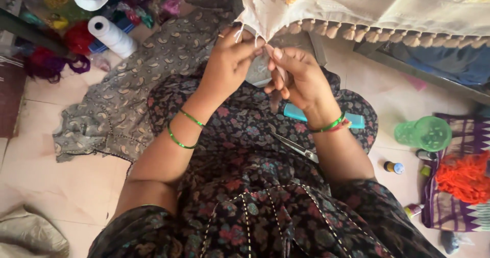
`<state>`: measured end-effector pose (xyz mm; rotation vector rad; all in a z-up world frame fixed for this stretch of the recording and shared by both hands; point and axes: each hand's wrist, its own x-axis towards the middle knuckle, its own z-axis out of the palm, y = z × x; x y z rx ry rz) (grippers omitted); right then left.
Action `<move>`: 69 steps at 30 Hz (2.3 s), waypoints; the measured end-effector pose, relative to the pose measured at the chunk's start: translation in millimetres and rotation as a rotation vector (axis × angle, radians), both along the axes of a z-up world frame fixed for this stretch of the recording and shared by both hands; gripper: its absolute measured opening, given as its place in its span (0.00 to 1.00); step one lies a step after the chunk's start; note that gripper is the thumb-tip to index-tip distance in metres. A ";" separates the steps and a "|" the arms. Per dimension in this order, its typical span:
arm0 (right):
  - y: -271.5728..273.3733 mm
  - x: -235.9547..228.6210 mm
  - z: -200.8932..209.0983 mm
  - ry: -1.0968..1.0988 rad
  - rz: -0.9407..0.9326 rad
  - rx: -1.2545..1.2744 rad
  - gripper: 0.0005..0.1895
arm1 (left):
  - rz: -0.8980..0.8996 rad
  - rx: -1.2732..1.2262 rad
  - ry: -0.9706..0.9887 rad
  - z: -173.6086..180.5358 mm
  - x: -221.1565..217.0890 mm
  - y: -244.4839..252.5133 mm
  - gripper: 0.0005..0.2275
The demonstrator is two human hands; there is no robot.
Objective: Sewing and trimming decorative tassels onto the edge of a white fabric piece in a workshop environment.
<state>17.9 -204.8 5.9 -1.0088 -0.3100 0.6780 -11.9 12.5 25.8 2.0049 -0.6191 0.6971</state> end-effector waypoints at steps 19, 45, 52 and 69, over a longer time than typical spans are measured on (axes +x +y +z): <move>36.4 -49.7 8.5 -0.718 -0.534 -0.180 0.14 | -0.289 -0.827 0.660 -37.3 -9.4 -33.4 0.08; -84.1 -26.8 -28.4 -1.149 -0.182 -1.025 0.09 | -0.486 -0.584 0.693 7.1 10.3 -2.9 0.10; -130.4 -63.3 -73.7 -1.504 0.002 -1.303 0.26 | -0.532 -0.595 0.702 -12.9 35.8 5.1 0.09; -48.1 -18.0 51.1 -2.456 -0.461 -1.101 0.20 | -0.310 -0.583 0.925 20.9 38.2 5.0 0.09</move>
